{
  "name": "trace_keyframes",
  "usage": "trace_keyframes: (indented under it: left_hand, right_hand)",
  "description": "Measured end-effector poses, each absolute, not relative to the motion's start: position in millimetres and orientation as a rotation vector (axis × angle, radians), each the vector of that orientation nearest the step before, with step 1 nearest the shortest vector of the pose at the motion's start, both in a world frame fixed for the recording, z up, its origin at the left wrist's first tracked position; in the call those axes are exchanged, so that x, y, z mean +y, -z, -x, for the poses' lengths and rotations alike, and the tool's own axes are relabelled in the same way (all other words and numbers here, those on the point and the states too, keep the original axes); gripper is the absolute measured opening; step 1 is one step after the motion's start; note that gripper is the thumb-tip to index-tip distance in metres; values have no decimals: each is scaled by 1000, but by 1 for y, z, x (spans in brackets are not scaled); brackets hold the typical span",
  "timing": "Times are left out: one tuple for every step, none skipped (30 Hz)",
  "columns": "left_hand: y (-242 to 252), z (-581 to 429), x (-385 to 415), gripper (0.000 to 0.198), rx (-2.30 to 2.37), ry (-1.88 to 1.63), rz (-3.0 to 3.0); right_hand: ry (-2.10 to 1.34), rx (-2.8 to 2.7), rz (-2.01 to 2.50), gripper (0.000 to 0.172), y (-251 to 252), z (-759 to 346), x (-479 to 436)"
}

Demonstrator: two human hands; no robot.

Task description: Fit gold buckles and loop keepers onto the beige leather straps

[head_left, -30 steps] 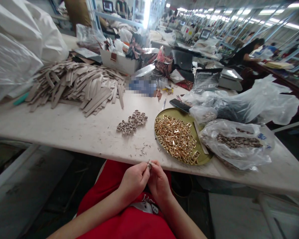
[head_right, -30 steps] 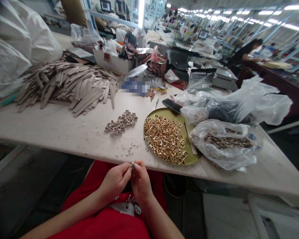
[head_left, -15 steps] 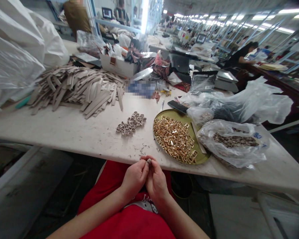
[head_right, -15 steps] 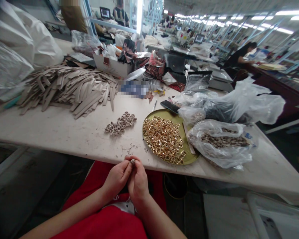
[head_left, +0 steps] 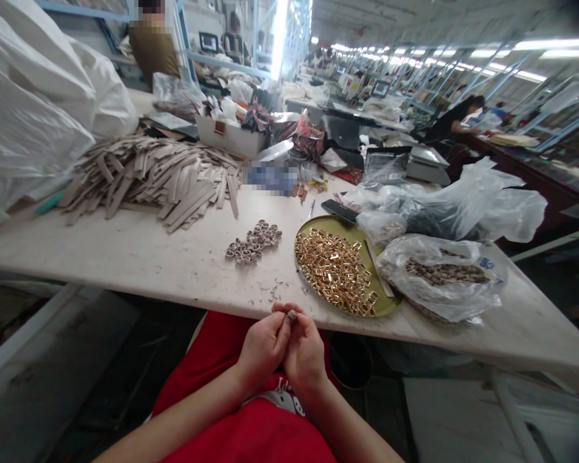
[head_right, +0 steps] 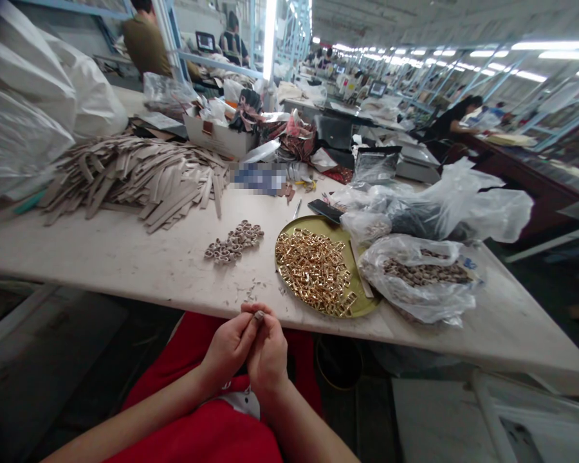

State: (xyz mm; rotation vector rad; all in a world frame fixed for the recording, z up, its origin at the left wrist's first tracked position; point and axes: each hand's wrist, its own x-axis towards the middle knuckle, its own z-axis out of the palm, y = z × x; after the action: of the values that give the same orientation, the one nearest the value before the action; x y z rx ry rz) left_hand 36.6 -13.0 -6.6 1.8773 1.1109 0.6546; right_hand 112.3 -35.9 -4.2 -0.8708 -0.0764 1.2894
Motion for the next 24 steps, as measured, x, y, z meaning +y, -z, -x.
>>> trace_keyframes:
  left_hand:
    - [7,-37,-14,34,1108,-655,-1890]
    - [7,-36,-15,33,1105,-655,-1902]
    - [6,-36,-16,33,1100,-655,-1912]
    - [6,-36,-16,33,1096,-655,-1913]
    - [5,-36,-16,32,1092,-658,-1905]
    - [5,-37,-16,32,1088,-663,-1885]
    - [4,-37,-16,32,1085,-670,-1857]
    - [3,-37,-15,33,1084,-679,-1826]
    - [3,-37,-15,33,1086,-689,-1796]
    - [2,-38,-14,33,1088,-700,-1771]
    - [2,-38,-14,34,1089,-709,-1755]
    - [3,-38,-14,34,1088,-716,-1747]
    - [3,-38,-14,34,1083,-717,-1744]
    - [4,-38,-14,34,1074,-714,-1743]
    - [4,-38,-14,34,1066,-711,-1742]
    - [4,-38,-14,33,1061,-710,-1737]
    - [4,-38,-14,33,1059,-713,-1729]
    - [4,-38,-13,32,1060,-718,-1719]
    - [4,-38,-13,31,1061,-725,-1710]
    - [4,-39,-12,30,1064,-728,-1705]
    - [4,-39,-12,30,1065,-728,-1703]
    - [4,-39,-11,30,1065,-723,-1705]
    - [5,-39,-11,31,1067,-715,-1710]
    - [6,-38,-10,32,1073,-706,-1718]
  right_hand:
    - [-1277,-81,881,19,5,-111,-37]
    - [-1266,-82,892,19,5,-110,-38]
    - [-1265,-79,899,19,6,-110,-39]
    - [-1271,-76,899,20,6,-110,-39]
    - [-1285,-73,892,20,6,-110,-39]
    - [-1301,-72,879,20,5,-111,-38]
    - [-1316,-72,864,21,5,-112,-38]
    - [-1326,-76,851,21,4,-113,-37]
    - [-1331,-82,842,20,3,-114,-36]
    - [-1333,-92,837,19,3,-115,-36]
    - [-1336,-105,835,19,2,-115,-36]
    - [-1335,-119,832,20,2,-115,-37]
    - [-1332,-133,828,20,2,-114,-37]
    - [-1326,-145,822,21,2,-114,-38]
    - [-1317,-158,817,22,1,-113,-39]
    - [-1307,-171,814,23,1,-112,-39]
    - [-1301,-184,811,23,1,-112,-39]
    - [-1300,-194,808,23,1,-112,-39]
    - [-1301,-200,803,24,1,-112,-38]
    - [-1305,-199,796,25,1,-112,-36]
    - [-1310,-189,788,25,1,-113,-35]
    - [-1315,-170,778,26,1,-113,-33]
    - [-1325,-146,766,27,1,-114,-31]
    - [-1337,-119,751,27,0,-115,-30]
